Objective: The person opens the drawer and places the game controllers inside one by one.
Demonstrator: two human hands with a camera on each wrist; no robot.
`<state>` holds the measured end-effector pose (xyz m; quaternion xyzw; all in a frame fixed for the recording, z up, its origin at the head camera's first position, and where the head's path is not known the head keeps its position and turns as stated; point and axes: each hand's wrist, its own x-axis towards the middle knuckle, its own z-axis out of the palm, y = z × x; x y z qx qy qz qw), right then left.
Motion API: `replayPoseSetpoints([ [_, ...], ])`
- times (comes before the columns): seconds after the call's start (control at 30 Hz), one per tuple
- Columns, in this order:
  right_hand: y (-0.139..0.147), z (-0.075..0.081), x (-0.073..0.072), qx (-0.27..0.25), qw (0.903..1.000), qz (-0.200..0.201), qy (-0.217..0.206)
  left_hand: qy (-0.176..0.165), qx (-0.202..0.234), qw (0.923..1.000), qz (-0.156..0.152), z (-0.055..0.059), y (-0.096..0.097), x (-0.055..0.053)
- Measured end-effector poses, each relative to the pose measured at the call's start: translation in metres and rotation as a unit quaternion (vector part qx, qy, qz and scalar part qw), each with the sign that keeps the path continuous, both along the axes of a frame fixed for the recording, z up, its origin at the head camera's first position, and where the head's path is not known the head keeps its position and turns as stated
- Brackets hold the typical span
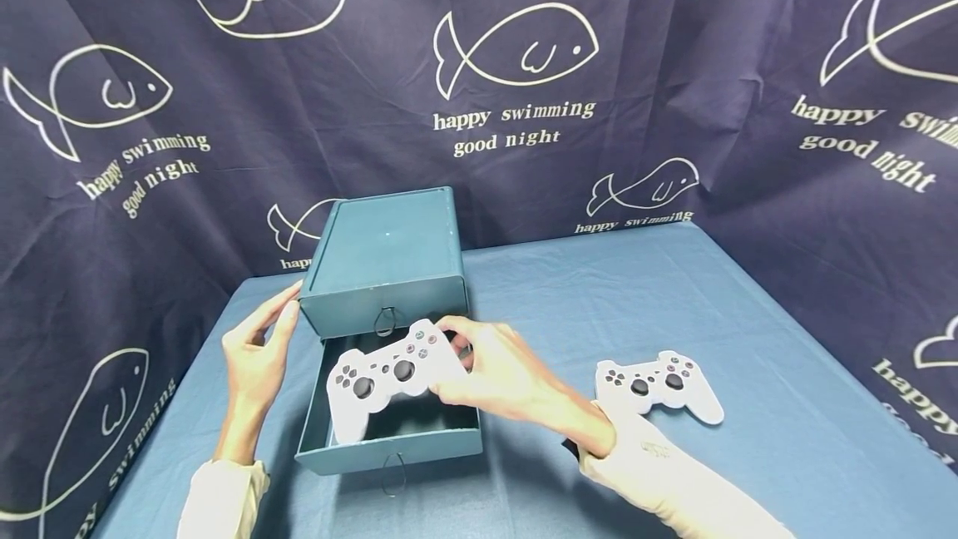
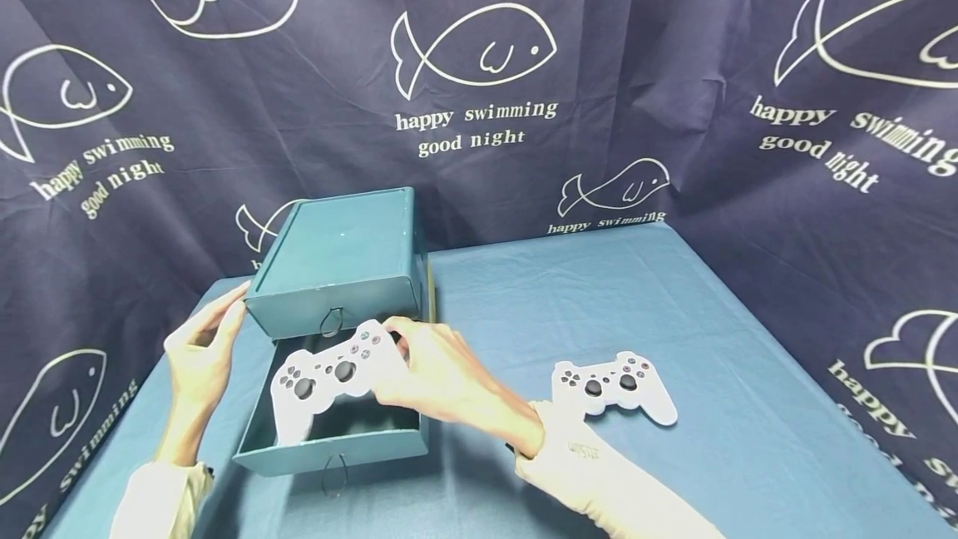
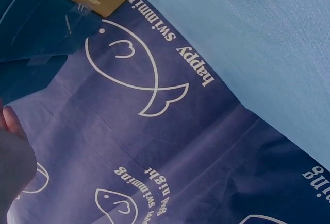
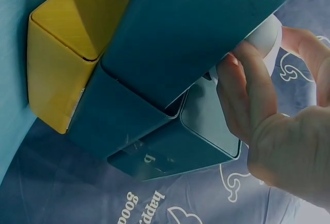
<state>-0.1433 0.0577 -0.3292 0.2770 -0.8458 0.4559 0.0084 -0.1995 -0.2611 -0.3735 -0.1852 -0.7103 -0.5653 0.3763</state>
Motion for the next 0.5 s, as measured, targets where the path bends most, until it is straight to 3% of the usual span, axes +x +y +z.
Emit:
replayPoseSetpoints([
  [0.23,-0.0036,-0.0007,-0.0019,0.014,0.9999,0.007,-0.002,0.0,-0.004,1.0,0.001,0.0004,0.0002,0.0001],
  [0.5,-0.0083,-0.0001,-0.0055,0.034,0.9976,0.03,-0.052,0.004,-0.007,1.0,0.0,0.0009,0.0001,0.0019],
])
